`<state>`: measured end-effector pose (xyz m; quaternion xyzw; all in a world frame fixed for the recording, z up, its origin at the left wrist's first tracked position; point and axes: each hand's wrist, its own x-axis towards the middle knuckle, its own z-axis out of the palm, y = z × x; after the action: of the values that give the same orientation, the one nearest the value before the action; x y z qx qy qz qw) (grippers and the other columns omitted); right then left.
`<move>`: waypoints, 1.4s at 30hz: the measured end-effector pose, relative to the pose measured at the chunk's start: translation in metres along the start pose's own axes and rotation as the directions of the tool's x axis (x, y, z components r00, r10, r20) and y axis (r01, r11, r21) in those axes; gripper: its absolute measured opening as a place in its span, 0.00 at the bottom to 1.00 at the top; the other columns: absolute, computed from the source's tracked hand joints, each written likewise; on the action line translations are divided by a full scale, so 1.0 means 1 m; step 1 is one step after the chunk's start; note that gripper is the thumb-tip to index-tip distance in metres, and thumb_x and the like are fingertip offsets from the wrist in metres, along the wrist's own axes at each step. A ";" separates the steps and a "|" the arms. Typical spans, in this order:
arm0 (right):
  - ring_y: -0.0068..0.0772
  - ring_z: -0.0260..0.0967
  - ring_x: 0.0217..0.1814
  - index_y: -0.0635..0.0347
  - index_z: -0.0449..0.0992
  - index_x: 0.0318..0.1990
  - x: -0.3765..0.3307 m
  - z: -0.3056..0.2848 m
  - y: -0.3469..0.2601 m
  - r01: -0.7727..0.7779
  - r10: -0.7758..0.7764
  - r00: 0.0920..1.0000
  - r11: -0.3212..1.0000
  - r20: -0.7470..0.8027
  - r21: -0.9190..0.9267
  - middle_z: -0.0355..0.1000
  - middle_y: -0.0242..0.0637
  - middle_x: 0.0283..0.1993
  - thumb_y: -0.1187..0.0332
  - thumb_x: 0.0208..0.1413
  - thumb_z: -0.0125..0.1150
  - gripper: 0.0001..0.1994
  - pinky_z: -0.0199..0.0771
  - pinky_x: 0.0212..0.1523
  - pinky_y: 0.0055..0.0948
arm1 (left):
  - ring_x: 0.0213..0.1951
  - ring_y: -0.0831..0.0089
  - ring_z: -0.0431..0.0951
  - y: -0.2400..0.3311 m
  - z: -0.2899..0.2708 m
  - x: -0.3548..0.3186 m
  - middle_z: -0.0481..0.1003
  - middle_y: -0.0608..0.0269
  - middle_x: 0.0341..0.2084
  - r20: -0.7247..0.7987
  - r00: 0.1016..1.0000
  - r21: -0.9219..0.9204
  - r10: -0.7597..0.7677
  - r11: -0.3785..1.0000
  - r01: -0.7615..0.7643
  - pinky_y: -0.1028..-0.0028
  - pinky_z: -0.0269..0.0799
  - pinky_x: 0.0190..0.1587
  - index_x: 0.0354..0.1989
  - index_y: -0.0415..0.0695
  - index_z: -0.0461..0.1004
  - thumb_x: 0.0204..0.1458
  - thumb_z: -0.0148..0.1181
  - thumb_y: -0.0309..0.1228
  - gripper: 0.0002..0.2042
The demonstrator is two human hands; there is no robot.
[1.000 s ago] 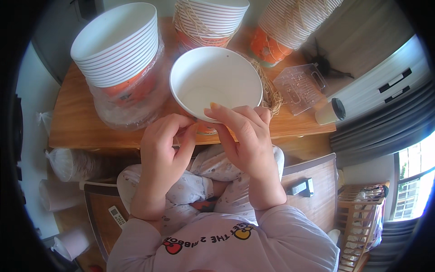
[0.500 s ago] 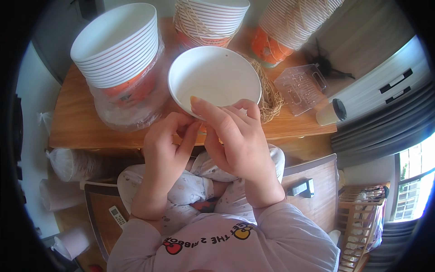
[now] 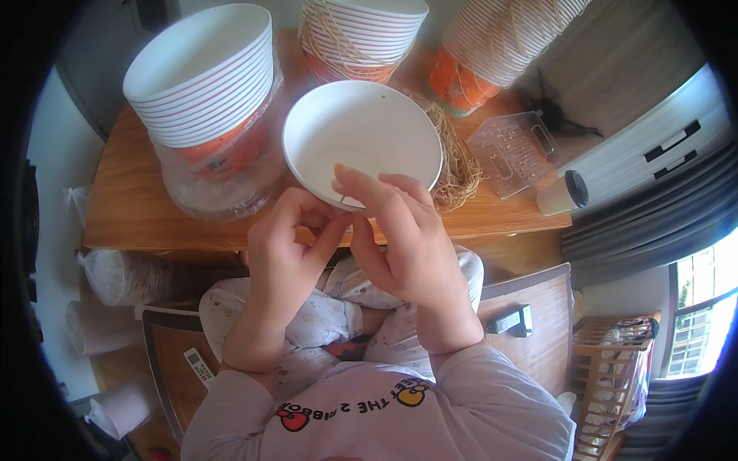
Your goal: Threading and tying string handles onto paper buckets.
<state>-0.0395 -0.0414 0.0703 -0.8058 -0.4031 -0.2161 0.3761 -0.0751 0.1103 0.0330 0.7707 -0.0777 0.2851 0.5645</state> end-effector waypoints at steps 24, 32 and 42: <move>0.42 0.68 0.43 0.66 0.66 0.50 -0.070 0.036 0.010 -0.072 0.095 0.971 0.992 -0.221 0.106 0.68 0.46 0.43 0.79 0.46 0.66 0.22 0.69 0.47 0.37 | 0.48 0.75 0.78 -0.023 -0.003 0.001 0.80 0.54 0.44 0.472 0.872 -0.658 -0.127 0.608 0.445 0.76 0.74 0.50 0.43 0.33 0.73 0.62 0.57 0.26 0.07; 0.21 0.60 0.45 0.61 0.60 0.53 -0.074 0.045 0.004 -0.372 0.534 0.837 0.398 0.119 0.838 0.63 0.31 0.44 0.80 0.59 0.56 0.17 0.62 0.47 0.22 | 0.49 0.70 0.79 -0.029 -0.005 -0.001 0.79 0.51 0.44 0.465 0.872 -0.635 -0.151 0.630 0.448 0.72 0.74 0.52 0.42 0.36 0.73 0.62 0.56 0.25 0.05; 0.40 0.71 0.38 0.62 0.73 0.41 -0.072 0.023 -0.001 -0.147 0.121 0.989 0.875 0.086 0.462 0.72 0.39 0.36 0.81 0.51 0.61 0.10 0.68 0.45 0.35 | 0.43 0.75 0.80 -0.035 0.000 -0.006 0.79 0.60 0.40 0.369 0.926 -0.533 -0.077 0.799 0.279 0.77 0.75 0.44 0.42 0.36 0.75 0.60 0.60 0.26 0.06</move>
<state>-0.0815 -0.0582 0.0098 -0.7231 -0.3968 -0.0640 0.5618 -0.0644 0.1211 0.0006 0.6039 -0.1794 0.0604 0.7742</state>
